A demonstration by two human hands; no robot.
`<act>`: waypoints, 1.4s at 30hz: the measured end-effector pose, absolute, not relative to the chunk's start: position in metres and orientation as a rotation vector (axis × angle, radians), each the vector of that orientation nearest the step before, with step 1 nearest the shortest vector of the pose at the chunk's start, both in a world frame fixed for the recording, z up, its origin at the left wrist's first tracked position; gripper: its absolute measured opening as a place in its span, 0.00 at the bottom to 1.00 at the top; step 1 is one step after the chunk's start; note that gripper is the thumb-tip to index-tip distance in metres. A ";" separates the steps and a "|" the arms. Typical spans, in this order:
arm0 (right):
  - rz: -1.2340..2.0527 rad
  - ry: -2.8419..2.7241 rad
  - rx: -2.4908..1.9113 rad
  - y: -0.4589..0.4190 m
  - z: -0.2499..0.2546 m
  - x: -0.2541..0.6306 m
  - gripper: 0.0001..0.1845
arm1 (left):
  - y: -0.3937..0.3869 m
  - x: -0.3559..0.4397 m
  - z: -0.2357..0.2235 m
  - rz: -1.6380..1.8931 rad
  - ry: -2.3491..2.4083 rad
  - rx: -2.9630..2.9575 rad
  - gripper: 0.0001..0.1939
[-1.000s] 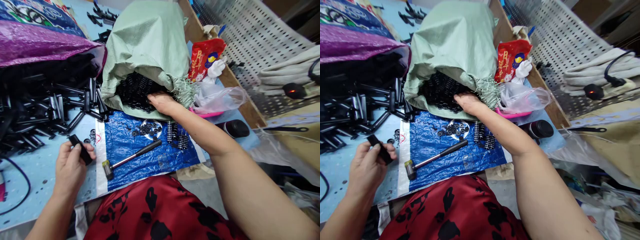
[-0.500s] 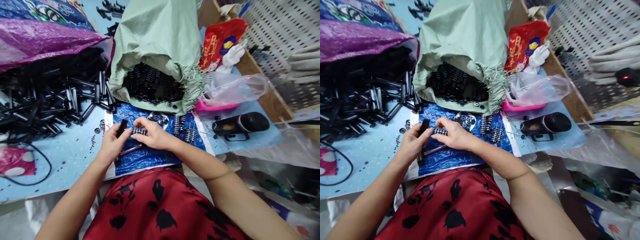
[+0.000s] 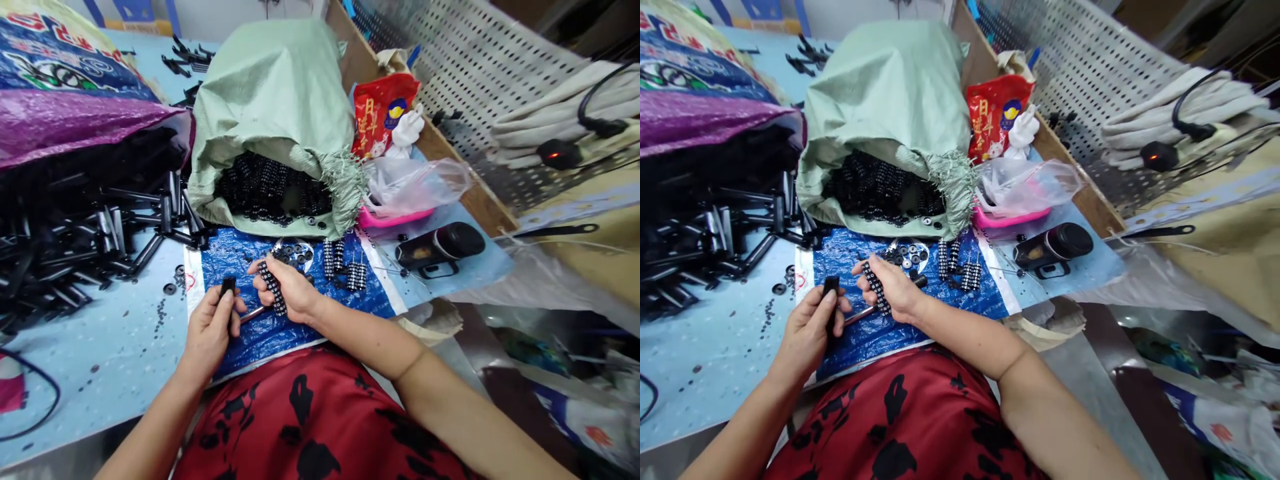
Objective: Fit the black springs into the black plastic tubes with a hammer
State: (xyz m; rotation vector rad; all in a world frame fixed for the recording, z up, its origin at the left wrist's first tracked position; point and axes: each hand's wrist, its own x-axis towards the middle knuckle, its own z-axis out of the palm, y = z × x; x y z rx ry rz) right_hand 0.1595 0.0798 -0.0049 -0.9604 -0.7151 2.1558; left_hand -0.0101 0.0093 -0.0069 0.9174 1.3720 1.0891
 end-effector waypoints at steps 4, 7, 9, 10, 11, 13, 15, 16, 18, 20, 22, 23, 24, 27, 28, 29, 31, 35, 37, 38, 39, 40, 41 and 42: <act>2.007 -0.770 -0.975 0.075 -0.004 0.155 0.36 | 0.009 0.002 -0.008 1.232 1.451 0.889 0.18; 1.868 -0.790 -0.991 0.072 -0.004 0.143 0.35 | 0.012 0.016 -0.012 1.297 1.516 0.923 0.20; 1.789 -0.928 -1.006 0.071 -0.004 0.139 0.34 | 0.015 0.020 -0.015 1.306 1.530 0.981 0.20; 1.743 -1.052 -1.008 0.070 -0.004 0.140 0.35 | 0.016 0.020 -0.015 1.306 1.527 0.995 0.19; 1.669 -1.212 -1.001 0.071 -0.005 0.143 0.37 | 0.016 0.019 -0.014 1.306 1.523 0.990 0.17; 1.412 -1.614 -0.945 0.073 -0.008 0.155 0.50 | 0.014 0.013 -0.011 1.294 1.514 0.946 0.16; 1.072 -2.011 -0.796 0.076 -0.012 0.169 0.62 | 0.010 0.006 -0.006 1.273 1.497 0.905 0.16; 0.917 -2.161 -0.700 0.078 -0.014 0.175 0.63 | 0.009 0.003 -0.004 1.264 1.489 0.896 0.16; 0.709 -2.330 -0.549 0.080 -0.018 0.182 0.57 | 0.005 0.000 -0.001 1.244 1.474 0.888 0.18; 0.611 -2.364 -0.524 0.079 -0.019 0.183 0.54 | 0.003 -0.001 -0.001 1.230 1.462 0.857 0.21; 0.572 -2.346 -0.563 0.076 -0.019 0.182 0.56 | 0.002 0.000 -0.002 1.239 1.467 0.818 0.26; 0.565 -2.337 -0.567 0.073 -0.019 0.181 0.57 | 0.001 0.001 -0.004 1.249 1.479 0.816 0.27; 0.558 -2.329 -0.561 0.070 -0.019 0.180 0.57 | 0.001 0.002 -0.005 1.269 1.497 0.829 0.28; 0.520 -2.327 -0.557 0.064 -0.018 0.178 0.52 | 0.001 0.005 -0.010 1.324 1.484 0.857 0.23; 0.489 -2.334 -0.570 0.063 -0.018 0.178 0.50 | 0.002 0.006 -0.011 1.345 1.432 0.816 0.21; 0.448 -2.344 -0.586 0.063 -0.018 0.178 0.48 | 0.002 0.005 -0.012 1.361 1.367 0.750 0.20; 0.352 -2.367 -0.603 0.062 -0.018 0.178 0.46 | 0.005 0.003 -0.013 1.334 1.250 0.604 0.22; 0.234 -2.356 -0.576 0.061 -0.019 0.177 0.51 | 0.011 -0.006 -0.007 1.129 1.140 0.395 0.26; 0.267 -2.341 -0.574 0.060 -0.022 0.177 0.58 | 0.012 -0.010 -0.005 1.066 1.100 0.352 0.26; 0.297 -2.346 -0.588 0.060 -0.025 0.178 0.61 | 0.012 -0.012 -0.006 1.064 1.104 0.368 0.26; 0.320 -2.367 -0.615 0.059 -0.028 0.180 0.63 | 0.011 -0.014 -0.007 1.081 1.132 0.419 0.25; 0.327 -2.407 -0.652 0.058 -0.031 0.183 0.60 | 0.010 -0.019 -0.010 1.122 1.194 0.507 0.25; 0.321 -2.461 -0.691 0.057 -0.034 0.188 0.51 | 0.008 -0.024 -0.013 1.172 1.287 0.636 0.23; 0.304 -2.523 -0.730 0.055 -0.037 0.193 0.39 | 0.007 -0.032 -0.016 1.213 1.403 0.794 0.22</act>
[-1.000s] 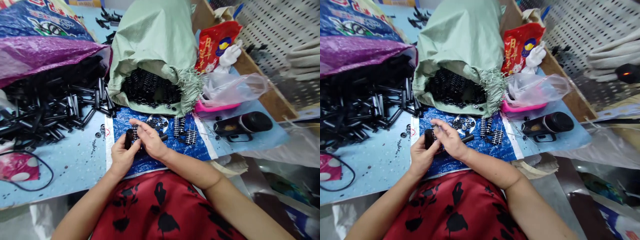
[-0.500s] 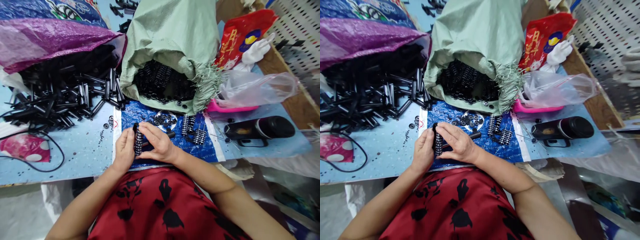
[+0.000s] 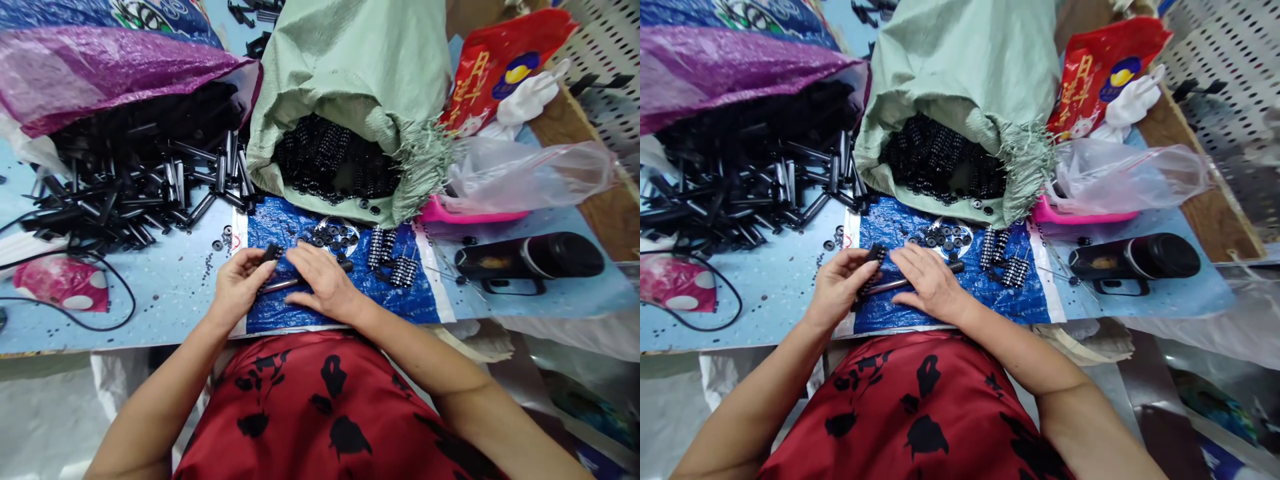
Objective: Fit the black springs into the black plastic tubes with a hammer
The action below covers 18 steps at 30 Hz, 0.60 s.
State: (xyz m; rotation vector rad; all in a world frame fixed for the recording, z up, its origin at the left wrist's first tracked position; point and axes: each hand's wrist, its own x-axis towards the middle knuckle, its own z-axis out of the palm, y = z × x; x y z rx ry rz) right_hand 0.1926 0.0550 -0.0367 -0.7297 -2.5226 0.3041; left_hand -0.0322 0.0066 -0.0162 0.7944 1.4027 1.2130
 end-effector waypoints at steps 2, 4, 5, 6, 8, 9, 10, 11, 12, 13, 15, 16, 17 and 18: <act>0.238 -2.620 -0.780 0.051 -0.040 0.203 0.18 | 0.004 -0.051 -0.023 1.204 1.655 1.126 0.19; 0.195 -2.616 -0.793 0.047 -0.039 0.212 0.11 | 0.002 -0.070 -0.026 1.054 1.837 1.382 0.16; 0.200 -2.573 -0.796 0.045 -0.037 0.214 0.10 | 0.003 -0.078 -0.027 0.942 1.879 1.466 0.15; 0.223 -2.513 -0.801 0.045 -0.035 0.215 0.10 | 0.004 -0.084 -0.027 0.828 1.892 1.525 0.15; 0.289 -2.381 -0.818 0.046 -0.032 0.213 0.11 | 0.007 -0.090 -0.025 0.624 1.870 1.572 0.15; 0.303 -2.344 -0.829 0.048 -0.030 0.211 0.11 | 0.009 -0.091 -0.025 0.546 1.851 1.566 0.16; 0.289 -2.341 -0.843 0.050 -0.029 0.208 0.11 | 0.011 -0.092 -0.024 0.493 1.832 1.549 0.16; 0.249 -2.371 -0.863 0.052 -0.028 0.205 0.11 | 0.013 -0.092 -0.024 0.460 1.812 1.527 0.17; 0.194 -2.420 -0.884 0.054 -0.027 0.203 0.10 | 0.014 -0.092 -0.024 0.447 1.796 1.505 0.18; 0.139 -2.471 -0.895 0.055 -0.026 0.200 0.09 | 0.016 -0.093 -0.025 0.441 1.778 1.487 0.18; 0.106 -2.498 -0.863 0.056 -0.023 0.197 0.08 | 0.020 -0.097 -0.029 0.444 1.746 1.462 0.18; 0.140 -2.464 -0.805 0.055 -0.021 0.195 0.09 | 0.022 -0.100 -0.030 0.446 1.724 1.454 0.19; 0.193 -2.420 -0.720 0.053 -0.019 0.193 0.11 | 0.025 -0.101 -0.032 0.444 1.698 1.450 0.19; 0.243 -2.383 -0.626 0.051 -0.018 0.190 0.12 | 0.029 -0.102 -0.034 0.437 1.669 1.448 0.21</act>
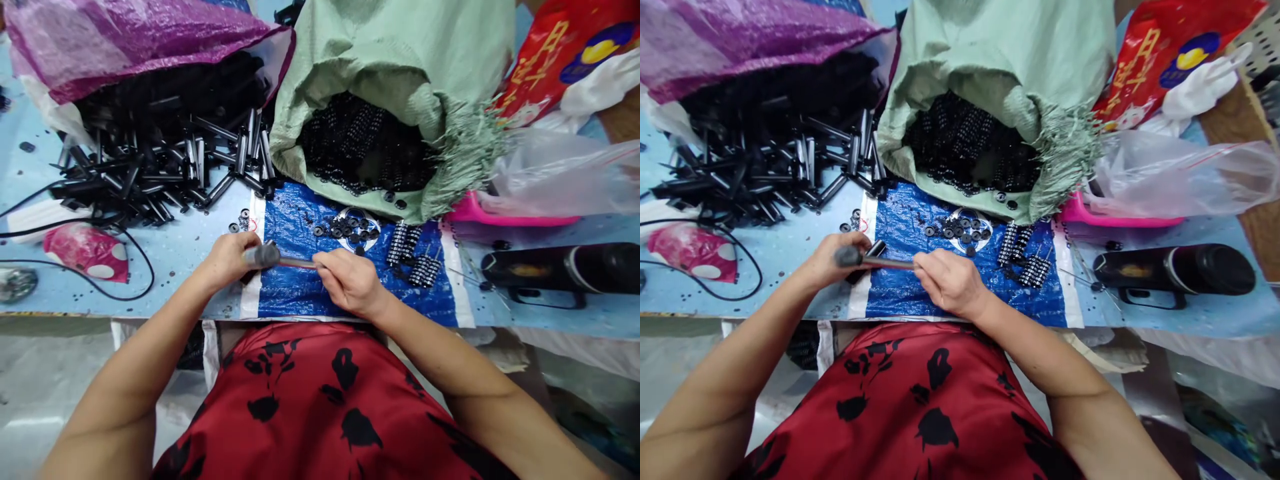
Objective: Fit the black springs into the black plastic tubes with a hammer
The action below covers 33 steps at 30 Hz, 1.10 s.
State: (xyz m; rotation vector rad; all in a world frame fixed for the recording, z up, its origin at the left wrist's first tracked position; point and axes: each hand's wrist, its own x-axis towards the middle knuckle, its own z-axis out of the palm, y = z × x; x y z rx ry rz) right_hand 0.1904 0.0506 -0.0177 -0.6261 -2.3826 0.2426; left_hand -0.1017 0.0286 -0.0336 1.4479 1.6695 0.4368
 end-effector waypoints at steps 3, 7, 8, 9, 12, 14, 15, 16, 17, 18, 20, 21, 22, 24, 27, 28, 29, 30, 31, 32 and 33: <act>0.251 -2.452 -0.503 0.042 -0.018 0.183 0.13 | 0.038 -0.097 -0.033 0.401 1.619 1.435 0.22; 0.198 -2.605 -0.547 0.037 -0.024 0.186 0.11 | 0.030 -0.100 -0.010 0.282 1.746 1.574 0.13; 0.230 -2.578 -0.535 0.038 -0.026 0.191 0.11 | 0.022 -0.108 0.000 0.219 1.767 1.638 0.11; 0.262 -2.542 -0.530 0.040 -0.027 0.196 0.11 | 0.013 -0.121 0.010 0.152 1.778 1.688 0.10; 0.276 -2.512 -0.582 0.049 -0.031 0.208 0.11 | -0.010 -0.166 0.034 -0.120 1.454 1.560 0.16; 0.246 -2.562 -0.638 0.055 -0.033 0.208 0.12 | -0.009 -0.185 0.040 -0.035 1.469 1.558 0.22; 0.238 -2.586 -0.645 0.058 -0.033 0.204 0.14 | -0.001 -0.186 0.039 0.058 1.572 1.625 0.24; 0.237 -2.601 -0.640 0.061 -0.032 0.200 0.17 | 0.010 -0.183 0.035 0.151 1.722 1.728 0.24; 0.241 -2.608 -0.626 0.066 -0.032 0.195 0.20 | 0.025 -0.177 0.031 0.205 1.892 1.849 0.22; 0.246 -2.609 -0.614 0.072 -0.031 0.191 0.21 | 0.042 -0.168 0.026 0.194 2.068 1.958 0.21; 0.247 -2.611 -0.655 0.092 -0.028 0.188 0.21 | 0.076 -0.151 0.018 -0.023 2.272 2.133 0.19; 0.248 -2.614 -0.732 0.106 -0.026 0.190 0.21 | 0.091 -0.145 0.014 -0.170 2.285 2.185 0.18; 0.244 -2.616 -0.848 0.122 -0.023 0.194 0.21 | 0.103 -0.143 0.011 -0.293 2.256 2.213 0.19; 0.197 -2.602 -1.181 0.159 -0.015 0.205 0.23 | 0.119 -0.144 0.004 -0.407 2.204 2.227 0.19; -0.005 -2.592 -1.655 0.216 -0.002 0.214 0.25 | 0.118 -0.151 -0.004 -0.282 2.334 2.271 0.19; -0.047 -2.627 -1.728 0.233 0.002 0.213 0.26 | 0.112 -0.151 -0.005 -0.168 2.399 2.307 0.20; -0.065 -2.658 -1.794 0.248 0.004 0.210 0.27 | 0.104 -0.150 -0.006 -0.026 2.456 2.337 0.21; -0.066 -2.691 -1.841 0.260 0.005 0.207 0.28 | 0.094 -0.148 -0.006 0.131 2.488 2.350 0.22; -0.053 -2.714 -1.872 0.271 0.004 0.203 0.28 | 0.082 -0.146 -0.007 0.288 2.498 2.325 0.23; -0.036 -2.724 -1.889 0.279 0.003 0.200 0.27 | 0.070 -0.143 -0.007 0.432 2.496 2.246 0.23; -0.021 -2.731 -1.882 0.285 0.001 0.198 0.26 | 0.058 -0.141 -0.008 0.556 2.484 2.114 0.22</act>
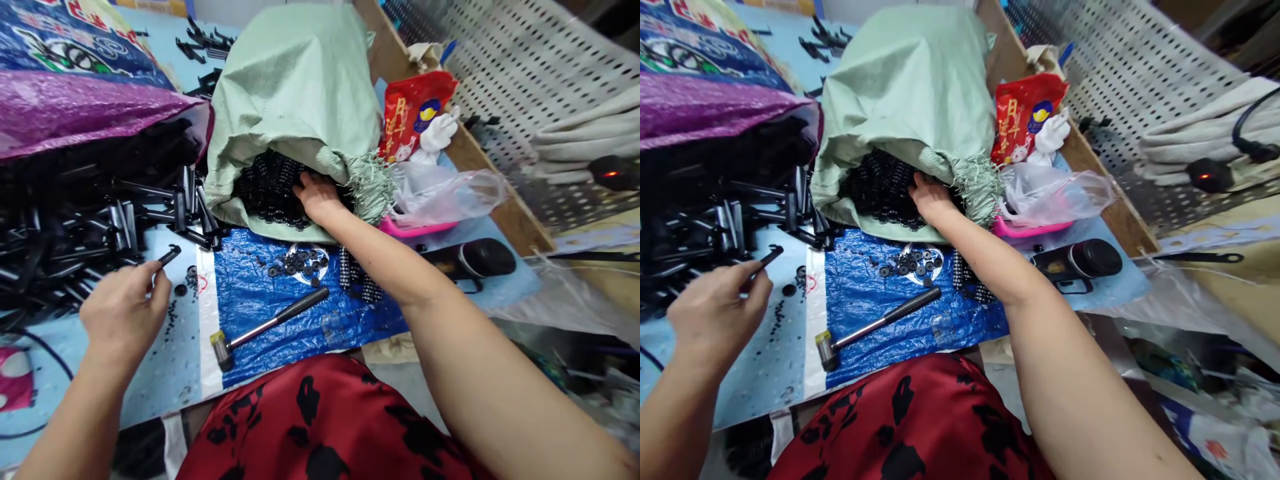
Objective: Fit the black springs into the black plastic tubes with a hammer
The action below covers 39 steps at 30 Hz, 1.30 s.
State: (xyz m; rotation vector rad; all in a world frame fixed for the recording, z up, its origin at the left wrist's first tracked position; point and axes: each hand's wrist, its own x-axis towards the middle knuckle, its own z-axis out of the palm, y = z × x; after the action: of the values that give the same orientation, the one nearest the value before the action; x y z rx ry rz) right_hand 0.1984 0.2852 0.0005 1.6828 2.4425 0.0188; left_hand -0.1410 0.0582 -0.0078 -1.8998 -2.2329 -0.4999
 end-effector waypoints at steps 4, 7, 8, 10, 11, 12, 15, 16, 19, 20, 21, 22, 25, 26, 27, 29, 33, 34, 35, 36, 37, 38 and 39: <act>-0.011 2.646 1.515 0.296 -0.011 0.208 0.23 | 0.018 -0.140 -0.010 -1.360 -2.926 -1.588 0.14; -0.076 2.909 1.344 0.286 -0.013 0.220 0.20 | 0.004 -0.140 -0.005 -2.245 -3.204 -1.067 0.13; -0.130 2.990 1.320 0.278 -0.013 0.222 0.18 | 0.002 -0.138 -0.002 -2.422 -3.240 -0.893 0.13; -0.336 3.129 1.388 0.251 -0.009 0.221 0.21 | 0.001 -0.131 0.002 -2.575 -3.282 -0.606 0.17; -0.525 3.167 1.483 0.234 -0.007 0.218 0.24 | 0.001 -0.126 0.002 -2.597 -3.281 -0.515 0.18; -0.788 3.183 1.641 0.214 -0.005 0.213 0.29 | 0.002 -0.120 0.002 -2.628 -3.258 -0.477 0.19; -2.242 2.494 1.937 0.156 -0.004 0.192 0.36 | 0.008 -0.097 0.000 -2.849 -3.152 -0.622 0.24; -2.620 2.088 1.895 0.140 -0.005 0.184 0.39 | 0.010 -0.089 0.000 -2.924 -3.129 -0.725 0.27; -3.074 1.333 1.772 0.107 -0.007 0.164 0.40 | 0.015 -0.065 0.002 -3.014 -3.141 -1.021 0.29; -3.113 1.276 1.767 0.100 -0.007 0.160 0.39 | 0.015 -0.058 0.003 -3.004 -3.170 -1.120 0.27; -3.137 1.278 1.764 0.095 -0.007 0.157 0.39 | 0.015 -0.050 0.003 -2.988 -3.195 -1.215 0.25; -3.153 1.307 1.749 0.090 -0.007 0.155 0.39 | 0.015 -0.042 0.004 -2.978 -3.193 -1.303 0.22; -3.199 1.405 1.721 0.077 -0.006 0.148 0.40 | 0.014 -0.016 0.001 -2.866 -3.059 -1.485 0.18; -3.207 1.448 1.747 0.073 -0.006 0.145 0.39 | 0.015 -0.008 -0.001 -2.804 -2.990 -1.515 0.19; -3.204 1.503 1.778 0.069 -0.006 0.141 0.39 | 0.015 0.000 -0.003 -2.737 -2.924 -1.553 0.20; -3.129 1.672 1.827 0.064 -0.006 0.135 0.37 | 0.016 0.011 -0.007 -2.603 -2.824 -1.663 0.21; -2.573 2.474 1.663 0.064 -0.010 0.144 0.43 | 0.013 0.013 -0.006 -2.461 -2.778 -1.799 0.15; -2.294 2.788 1.551 0.066 -0.012 0.151 0.49 | 0.012 0.011 -0.004 -2.452 -2.807 -1.786 0.15; -1.968 3.089 1.383 0.068 -0.014 0.159 0.57 | 0.010 0.007 -0.002 -2.453 -2.838 -1.776 0.15; -1.630 3.335 1.176 0.070 -0.016 0.166 0.62 | 0.008 0.004 0.000 -2.455 -2.865 -1.773 0.16; -1.330 3.501 0.979 0.072 -0.018 0.173 0.64 | 0.006 0.002 0.001 -2.457 -2.887 -1.780 0.17; -1.108 3.599 0.826 0.073 -0.019 0.178 0.62 | 0.004 0.000 0.002 -2.459 -2.900 -1.792 0.19; -0.959 3.660 0.741 0.074 -0.019 0.181 0.59 | 0.003 -0.001 0.003 -2.463 -2.912 -1.801 0.20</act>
State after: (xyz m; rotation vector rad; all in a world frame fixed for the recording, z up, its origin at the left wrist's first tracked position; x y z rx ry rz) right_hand 0.1813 0.0738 -0.0189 0.7409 3.6604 -0.9595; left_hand -0.0014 0.0026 0.0030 -1.8011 -2.9115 -2.4631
